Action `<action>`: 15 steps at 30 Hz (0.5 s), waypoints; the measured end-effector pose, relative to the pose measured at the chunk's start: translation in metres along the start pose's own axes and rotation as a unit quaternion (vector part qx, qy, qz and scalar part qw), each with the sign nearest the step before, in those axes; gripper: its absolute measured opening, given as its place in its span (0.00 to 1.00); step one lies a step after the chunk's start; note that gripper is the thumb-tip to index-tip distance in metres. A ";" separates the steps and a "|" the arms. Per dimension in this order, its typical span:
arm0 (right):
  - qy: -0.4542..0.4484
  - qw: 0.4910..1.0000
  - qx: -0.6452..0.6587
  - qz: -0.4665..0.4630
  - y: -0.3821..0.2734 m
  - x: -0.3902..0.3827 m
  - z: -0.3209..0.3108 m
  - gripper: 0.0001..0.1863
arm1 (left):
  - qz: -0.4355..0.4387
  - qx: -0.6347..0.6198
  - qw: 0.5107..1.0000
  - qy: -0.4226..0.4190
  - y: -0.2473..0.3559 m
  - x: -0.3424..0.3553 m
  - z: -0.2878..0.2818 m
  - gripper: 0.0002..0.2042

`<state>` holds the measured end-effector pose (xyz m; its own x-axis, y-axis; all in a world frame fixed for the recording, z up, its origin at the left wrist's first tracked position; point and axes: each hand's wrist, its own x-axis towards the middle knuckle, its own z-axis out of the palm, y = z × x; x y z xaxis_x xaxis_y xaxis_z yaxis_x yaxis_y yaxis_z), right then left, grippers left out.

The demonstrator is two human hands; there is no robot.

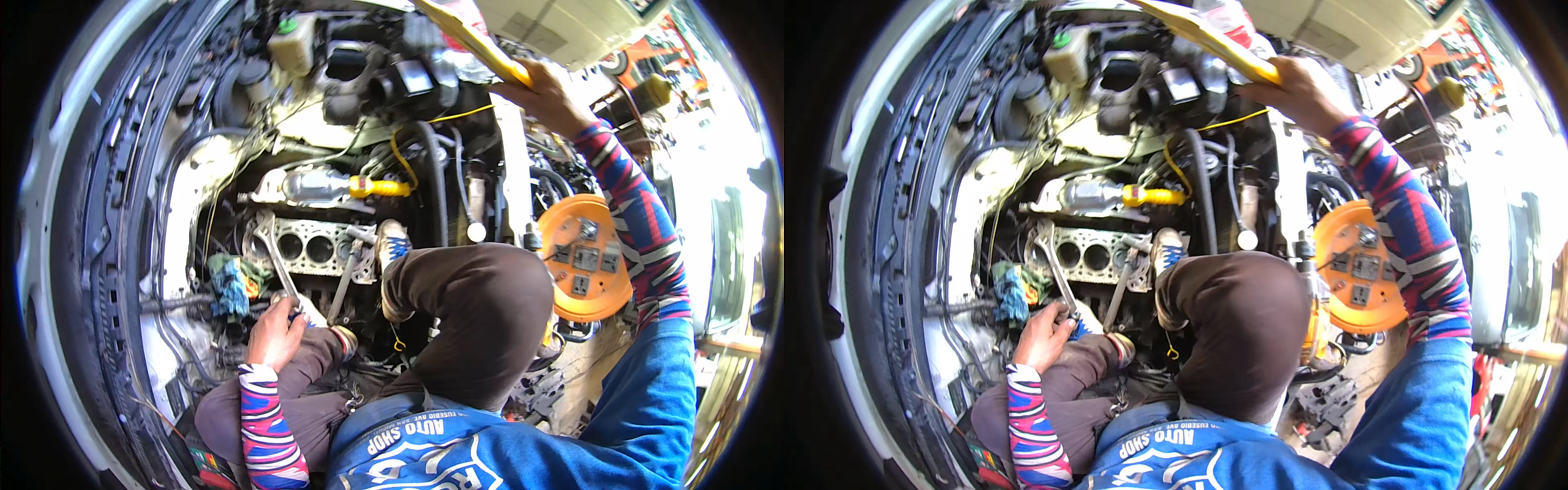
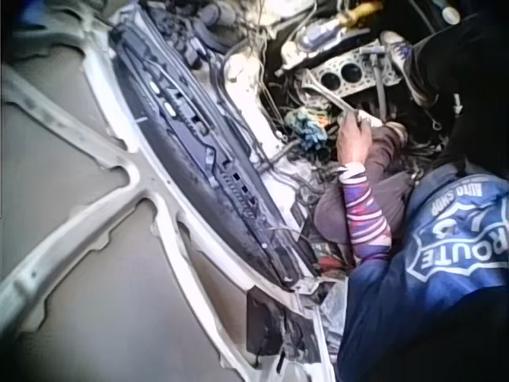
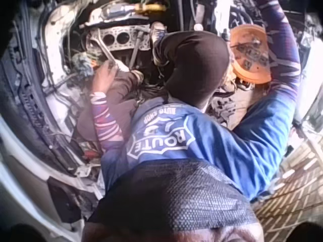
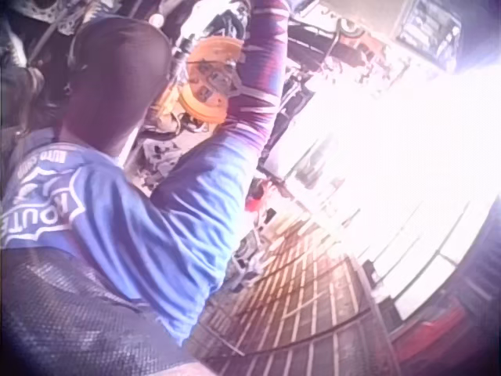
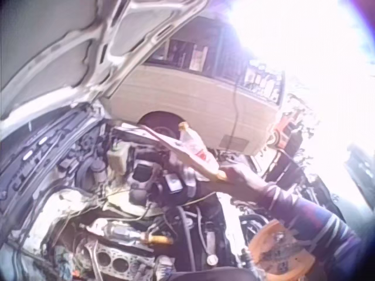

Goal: The person works on a car engine with the hood open, using a wrench to loosen bolts on the engine block and then applying a blowtorch to heat specific areas. The person handles engine components and tools while seated in the engine bay.

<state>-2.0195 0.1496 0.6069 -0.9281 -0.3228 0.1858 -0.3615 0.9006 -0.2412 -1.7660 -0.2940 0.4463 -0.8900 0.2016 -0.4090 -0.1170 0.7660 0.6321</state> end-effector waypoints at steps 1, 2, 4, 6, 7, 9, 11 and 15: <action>-0.010 0.992 0.124 0.016 -0.020 -0.002 -0.014 0.25 | -0.020 -0.063 0.998 -0.011 0.007 0.000 -0.001 0.16; 0.013 0.995 0.097 0.011 -0.042 0.004 -0.025 0.24 | -0.007 -0.096 0.995 -0.024 0.015 -0.002 -0.004 0.16; 0.036 0.983 0.181 -0.014 -0.084 0.001 -0.047 0.24 | -0.033 -0.240 0.968 -0.061 0.042 0.001 -0.009 0.16; 0.061 0.956 0.285 -0.035 -0.129 0.003 -0.056 0.22 | 0.043 -0.361 0.930 -0.061 0.076 -0.005 -0.015 0.16; 0.085 0.919 0.384 -0.001 -0.156 0.004 -0.054 0.25 | 0.108 -0.371 0.921 -0.055 0.095 -0.007 -0.021 0.17; 0.091 0.904 0.418 -0.007 -0.189 -0.010 -0.066 0.28 | 0.210 -0.393 0.895 -0.015 0.137 -0.003 -0.026 0.22; 0.069 0.848 0.524 0.032 -0.231 -0.016 -0.068 0.28 | 0.297 -0.428 0.850 0.078 0.180 0.006 -0.025 0.28; 0.076 0.786 0.610 0.060 -0.290 -0.026 -0.078 0.27 | 0.371 -0.466 0.767 0.239 0.235 0.006 -0.038 0.26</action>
<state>-1.8838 -0.0805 0.7467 -0.9743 -0.1349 0.1802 -0.1739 -0.0574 -0.9831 -1.8152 -0.1364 0.6173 -0.8978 -0.0467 0.4380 0.4338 -0.2655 0.8610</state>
